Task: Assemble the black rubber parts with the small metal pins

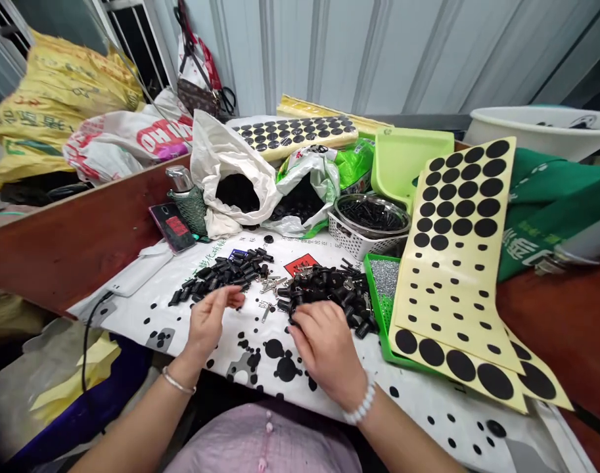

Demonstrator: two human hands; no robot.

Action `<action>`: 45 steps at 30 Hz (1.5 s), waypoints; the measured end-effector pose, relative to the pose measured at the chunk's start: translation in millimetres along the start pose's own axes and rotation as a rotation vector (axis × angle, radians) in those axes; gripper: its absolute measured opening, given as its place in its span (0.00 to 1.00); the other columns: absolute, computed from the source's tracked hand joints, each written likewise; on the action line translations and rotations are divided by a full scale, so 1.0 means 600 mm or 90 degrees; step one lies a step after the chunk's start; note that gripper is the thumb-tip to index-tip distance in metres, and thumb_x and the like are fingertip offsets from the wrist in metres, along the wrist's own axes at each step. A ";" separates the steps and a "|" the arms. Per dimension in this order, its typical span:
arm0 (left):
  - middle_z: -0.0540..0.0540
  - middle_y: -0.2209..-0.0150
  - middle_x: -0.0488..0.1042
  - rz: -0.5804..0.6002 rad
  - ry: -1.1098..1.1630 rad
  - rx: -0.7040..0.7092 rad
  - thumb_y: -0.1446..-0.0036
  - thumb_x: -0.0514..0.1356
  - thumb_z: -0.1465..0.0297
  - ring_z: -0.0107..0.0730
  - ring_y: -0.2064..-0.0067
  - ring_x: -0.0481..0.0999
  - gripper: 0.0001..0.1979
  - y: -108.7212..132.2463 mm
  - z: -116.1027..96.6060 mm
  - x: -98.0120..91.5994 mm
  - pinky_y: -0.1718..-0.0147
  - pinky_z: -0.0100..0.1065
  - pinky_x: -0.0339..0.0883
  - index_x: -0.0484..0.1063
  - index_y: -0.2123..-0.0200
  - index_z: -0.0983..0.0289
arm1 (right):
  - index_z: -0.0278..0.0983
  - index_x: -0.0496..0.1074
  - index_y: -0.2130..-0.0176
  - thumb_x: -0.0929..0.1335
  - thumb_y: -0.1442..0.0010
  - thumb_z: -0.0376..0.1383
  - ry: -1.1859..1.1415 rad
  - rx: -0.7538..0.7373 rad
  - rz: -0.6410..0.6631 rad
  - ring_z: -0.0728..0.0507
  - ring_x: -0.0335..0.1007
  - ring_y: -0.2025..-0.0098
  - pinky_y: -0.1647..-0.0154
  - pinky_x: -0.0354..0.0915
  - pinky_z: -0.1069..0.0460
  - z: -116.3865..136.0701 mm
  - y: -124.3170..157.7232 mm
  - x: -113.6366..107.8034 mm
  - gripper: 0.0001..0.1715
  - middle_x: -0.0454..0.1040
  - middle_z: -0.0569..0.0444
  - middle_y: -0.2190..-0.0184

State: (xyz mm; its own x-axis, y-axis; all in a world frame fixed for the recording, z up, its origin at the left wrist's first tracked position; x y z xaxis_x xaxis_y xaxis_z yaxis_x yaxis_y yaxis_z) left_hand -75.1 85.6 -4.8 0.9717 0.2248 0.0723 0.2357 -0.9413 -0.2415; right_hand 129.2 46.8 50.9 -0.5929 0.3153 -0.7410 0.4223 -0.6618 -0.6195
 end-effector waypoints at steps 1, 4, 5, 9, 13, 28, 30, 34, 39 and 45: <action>0.58 0.68 0.77 0.008 -0.028 0.003 0.44 0.57 0.60 0.35 0.66 0.75 0.16 0.017 0.004 -0.002 0.63 0.35 0.68 0.75 0.62 0.67 | 0.34 0.70 0.63 0.63 0.41 0.31 -0.013 -0.009 -0.017 0.42 0.67 0.61 0.57 0.61 0.44 0.000 0.029 -0.012 0.07 0.74 0.47 0.65; 0.58 0.64 0.77 0.036 -0.105 0.028 0.47 0.60 0.63 0.40 0.59 0.74 0.12 0.051 0.011 0.005 0.56 0.39 0.65 0.77 0.65 0.64 | 0.35 0.69 0.60 0.64 0.43 0.30 -0.014 0.007 -0.072 0.41 0.68 0.58 0.56 0.62 0.42 -0.008 0.113 -0.027 0.08 0.73 0.45 0.61; 0.58 0.63 0.76 0.044 -0.125 0.040 0.48 0.60 0.63 0.41 0.58 0.73 0.11 0.054 0.009 0.012 0.54 0.40 0.63 0.77 0.65 0.63 | 0.35 0.69 0.60 0.64 0.43 0.30 -0.012 0.013 -0.088 0.40 0.68 0.57 0.56 0.63 0.42 -0.011 0.136 -0.027 0.09 0.72 0.45 0.60; 0.58 0.62 0.76 0.107 -0.183 0.075 0.49 0.60 0.61 0.44 0.55 0.72 0.12 0.018 -0.019 0.060 0.50 0.41 0.61 0.77 0.66 0.60 | 0.35 0.68 0.58 0.65 0.44 0.29 -0.008 0.057 -0.160 0.38 0.67 0.54 0.56 0.63 0.40 -0.029 0.187 -0.023 0.11 0.70 0.42 0.56; 0.58 0.63 0.78 0.222 -0.212 0.071 0.45 0.54 0.55 0.43 0.57 0.74 0.19 -0.063 -0.035 0.157 0.51 0.42 0.61 0.77 0.63 0.61 | 0.34 0.68 0.57 0.65 0.44 0.28 -0.019 0.062 -0.192 0.37 0.66 0.53 0.54 0.63 0.39 -0.037 0.193 -0.023 0.13 0.70 0.41 0.55; 0.55 0.67 0.78 0.421 -0.283 -0.011 0.44 0.51 0.54 0.40 0.61 0.75 0.21 -0.167 0.064 0.288 0.57 0.36 0.65 0.76 0.69 0.64 | 0.35 0.69 0.60 0.66 0.47 0.30 -0.037 0.035 -0.173 0.40 0.73 0.62 0.57 0.67 0.43 -0.058 0.195 -0.010 0.12 0.77 0.48 0.64; 0.55 0.69 0.78 0.420 -0.290 -0.012 0.45 0.53 0.55 0.40 0.62 0.75 0.19 -0.166 0.056 0.276 0.57 0.36 0.65 0.76 0.71 0.63 | 0.36 0.69 0.60 0.66 0.47 0.30 -0.042 0.041 -0.168 0.40 0.74 0.62 0.57 0.67 0.43 -0.058 0.195 -0.012 0.12 0.77 0.48 0.65; 0.53 0.75 0.77 0.413 -0.293 -0.006 0.46 0.55 0.56 0.39 0.64 0.75 0.17 -0.161 0.034 0.241 0.56 0.35 0.64 0.74 0.77 0.61 | 0.35 0.69 0.59 0.65 0.47 0.28 -0.048 0.068 -0.159 0.40 0.73 0.61 0.55 0.66 0.43 -0.054 0.193 -0.019 0.13 0.76 0.47 0.64; 0.52 0.77 0.77 0.410 -0.288 0.039 0.51 0.59 0.57 0.39 0.66 0.75 0.14 -0.140 0.000 0.180 0.47 0.38 0.57 0.74 0.80 0.59 | 0.35 0.69 0.59 0.65 0.45 0.28 -0.034 0.056 -0.146 0.40 0.72 0.61 0.56 0.64 0.42 -0.046 0.184 -0.020 0.12 0.76 0.46 0.64; 0.55 0.69 0.79 0.361 -0.258 0.128 0.48 0.56 0.55 0.42 0.62 0.74 0.16 -0.099 -0.057 0.071 0.43 0.42 0.50 0.78 0.69 0.58 | 0.36 0.69 0.59 0.65 0.45 0.29 -0.024 0.090 -0.147 0.37 0.71 0.60 0.57 0.64 0.40 -0.051 0.202 -0.012 0.12 0.74 0.45 0.62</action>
Point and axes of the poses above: each hand's wrist, its own y-axis away from the middle knuckle, its own x-axis out of the palm, z = x × y, the point moved 7 cm from there along -y, towards the middle knuckle
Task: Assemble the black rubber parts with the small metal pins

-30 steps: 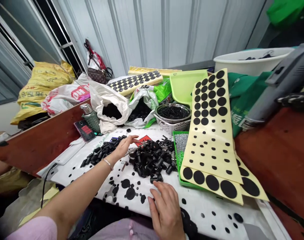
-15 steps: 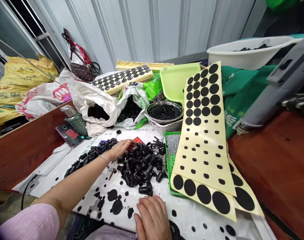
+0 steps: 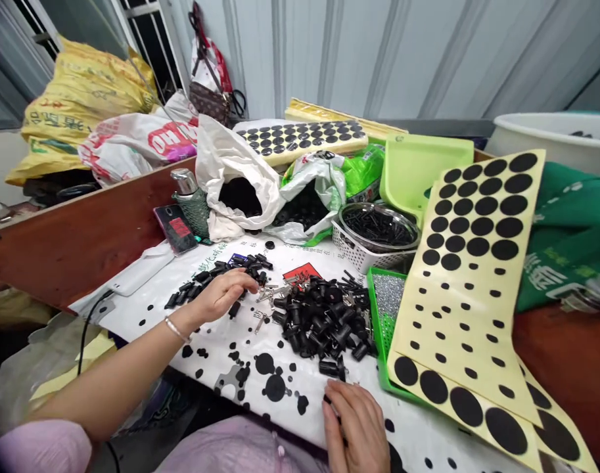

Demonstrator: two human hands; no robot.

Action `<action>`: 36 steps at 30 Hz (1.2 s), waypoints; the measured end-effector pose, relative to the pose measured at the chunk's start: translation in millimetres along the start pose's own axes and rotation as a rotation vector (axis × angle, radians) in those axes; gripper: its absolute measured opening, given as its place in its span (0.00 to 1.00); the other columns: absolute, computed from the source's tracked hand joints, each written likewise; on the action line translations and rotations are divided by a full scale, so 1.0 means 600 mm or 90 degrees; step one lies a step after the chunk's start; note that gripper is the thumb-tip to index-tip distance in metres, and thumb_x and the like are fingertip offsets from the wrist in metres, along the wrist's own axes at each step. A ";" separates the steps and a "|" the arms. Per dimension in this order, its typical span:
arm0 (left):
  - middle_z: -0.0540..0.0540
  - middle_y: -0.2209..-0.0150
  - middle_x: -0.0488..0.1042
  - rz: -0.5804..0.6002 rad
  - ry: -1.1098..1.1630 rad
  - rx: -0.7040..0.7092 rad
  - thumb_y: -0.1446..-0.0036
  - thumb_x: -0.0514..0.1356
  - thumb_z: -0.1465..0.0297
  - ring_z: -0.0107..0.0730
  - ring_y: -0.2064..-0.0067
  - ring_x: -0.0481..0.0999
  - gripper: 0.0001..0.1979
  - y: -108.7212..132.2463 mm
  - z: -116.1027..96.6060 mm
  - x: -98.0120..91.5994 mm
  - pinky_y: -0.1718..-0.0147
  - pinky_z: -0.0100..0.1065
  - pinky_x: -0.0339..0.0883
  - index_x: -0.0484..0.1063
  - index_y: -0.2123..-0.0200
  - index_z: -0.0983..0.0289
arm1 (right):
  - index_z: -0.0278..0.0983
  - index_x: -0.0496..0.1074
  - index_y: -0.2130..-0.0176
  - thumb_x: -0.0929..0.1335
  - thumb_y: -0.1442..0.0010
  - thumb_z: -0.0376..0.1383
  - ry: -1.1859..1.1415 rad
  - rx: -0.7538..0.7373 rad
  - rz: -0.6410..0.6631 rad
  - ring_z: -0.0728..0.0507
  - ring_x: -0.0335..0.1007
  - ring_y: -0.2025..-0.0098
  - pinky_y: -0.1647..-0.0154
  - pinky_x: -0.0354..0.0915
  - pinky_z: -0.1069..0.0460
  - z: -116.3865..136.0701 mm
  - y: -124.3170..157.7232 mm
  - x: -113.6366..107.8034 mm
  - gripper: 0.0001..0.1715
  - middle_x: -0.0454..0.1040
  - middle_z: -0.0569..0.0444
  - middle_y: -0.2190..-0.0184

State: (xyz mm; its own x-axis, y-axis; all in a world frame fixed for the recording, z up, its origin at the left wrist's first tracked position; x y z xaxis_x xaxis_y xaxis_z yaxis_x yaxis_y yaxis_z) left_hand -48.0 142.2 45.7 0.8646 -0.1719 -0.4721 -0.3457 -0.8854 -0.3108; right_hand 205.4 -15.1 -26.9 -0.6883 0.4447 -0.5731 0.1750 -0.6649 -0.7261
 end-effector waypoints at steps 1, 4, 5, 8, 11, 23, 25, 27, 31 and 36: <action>0.56 0.67 0.78 -0.018 0.004 0.009 0.46 0.54 0.55 0.42 0.61 0.74 0.17 0.017 -0.002 -0.014 0.43 0.42 0.49 0.77 0.67 0.59 | 0.36 0.69 0.58 0.65 0.45 0.29 0.005 0.019 -0.010 0.37 0.70 0.59 0.58 0.64 0.40 -0.001 0.001 -0.003 0.12 0.74 0.45 0.61; 0.57 0.65 0.78 -0.062 0.005 0.026 0.43 0.52 0.58 0.42 0.60 0.73 0.17 0.065 -0.002 -0.038 0.46 0.43 0.53 0.76 0.63 0.60 | 0.36 0.68 0.58 0.64 0.44 0.28 0.023 0.037 -0.017 0.37 0.70 0.60 0.60 0.65 0.42 0.016 -0.028 -0.003 0.12 0.72 0.44 0.60; 0.58 0.65 0.77 -0.073 -0.022 0.028 0.42 0.51 0.60 0.41 0.60 0.73 0.16 0.079 -0.001 -0.039 0.50 0.41 0.59 0.76 0.63 0.61 | 0.37 0.68 0.58 0.64 0.44 0.29 0.025 0.026 0.012 0.38 0.70 0.59 0.60 0.64 0.42 0.028 -0.050 0.008 0.12 0.72 0.44 0.59; 0.59 0.65 0.77 -0.044 -0.086 0.037 0.41 0.53 0.62 0.39 0.62 0.73 0.14 0.118 0.004 -0.018 0.61 0.37 0.64 0.74 0.61 0.63 | 0.39 0.68 0.58 0.64 0.43 0.31 0.063 -0.106 0.114 0.40 0.69 0.58 0.52 0.60 0.41 0.082 -0.142 0.074 0.12 0.74 0.47 0.61; 0.59 0.68 0.76 0.028 -0.122 0.070 0.41 0.54 0.62 0.39 0.64 0.73 0.14 0.151 0.017 0.019 0.62 0.38 0.64 0.73 0.62 0.65 | 0.37 0.70 0.61 0.61 0.39 0.35 0.224 -0.115 0.335 0.42 0.68 0.58 0.47 0.55 0.42 0.090 -0.227 0.188 0.10 0.75 0.49 0.62; 0.57 0.70 0.76 0.029 -0.080 0.094 0.42 0.54 0.68 0.37 0.66 0.73 0.08 0.174 0.048 0.031 0.64 0.37 0.64 0.72 0.65 0.64 | 0.33 0.68 0.56 0.64 0.39 0.39 0.377 0.008 0.582 0.45 0.69 0.58 0.57 0.66 0.45 0.007 -0.288 0.314 0.14 0.71 0.50 0.57; 0.57 0.70 0.75 0.020 -0.077 0.092 0.42 0.54 0.68 0.36 0.66 0.73 0.08 0.175 0.046 0.028 0.64 0.37 0.64 0.72 0.65 0.64 | 0.33 0.69 0.57 0.64 0.39 0.39 0.349 0.007 0.582 0.45 0.69 0.58 0.56 0.66 0.45 0.012 -0.287 0.311 0.13 0.71 0.50 0.58; 0.57 0.71 0.75 0.007 -0.072 0.087 0.42 0.54 0.69 0.36 0.67 0.73 0.08 0.177 0.045 0.026 0.64 0.37 0.65 0.72 0.65 0.65 | 0.32 0.71 0.63 0.64 0.39 0.38 0.310 0.002 0.571 0.45 0.69 0.60 0.55 0.64 0.45 0.020 -0.287 0.306 0.10 0.73 0.51 0.63; 0.57 0.70 0.75 -0.038 -0.074 0.079 0.41 0.53 0.71 0.35 0.67 0.73 0.08 0.182 0.048 0.022 0.64 0.36 0.65 0.72 0.64 0.65 | 0.34 0.72 0.72 0.63 0.41 0.32 0.205 0.009 0.501 0.43 0.69 0.64 0.56 0.60 0.46 0.030 -0.297 0.286 0.11 0.73 0.50 0.73; 0.56 0.70 0.76 -0.032 -0.040 0.019 0.41 0.53 0.70 0.32 0.67 0.75 0.09 0.170 0.047 0.010 0.66 0.32 0.67 0.73 0.65 0.65 | 0.35 0.71 0.65 0.61 0.40 0.33 0.015 0.086 0.358 0.45 0.71 0.64 0.60 0.64 0.51 0.018 -0.317 0.238 0.10 0.75 0.50 0.68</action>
State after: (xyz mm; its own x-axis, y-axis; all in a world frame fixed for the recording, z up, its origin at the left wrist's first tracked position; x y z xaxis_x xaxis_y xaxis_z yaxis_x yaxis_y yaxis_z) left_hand -88.4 63.1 -12.3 0.8570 -0.0997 -0.5056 -0.3143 -0.8786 -0.3595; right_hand 66.2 168.2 33.2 -0.4995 0.0131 -0.8662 0.4170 -0.8727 -0.2538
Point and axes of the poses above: each hand's wrist, its own y-axis away from the middle knuckle, its own x-axis out of the palm, z = x × y, the point moved 7 cm from there along -y, towards the middle knuckle
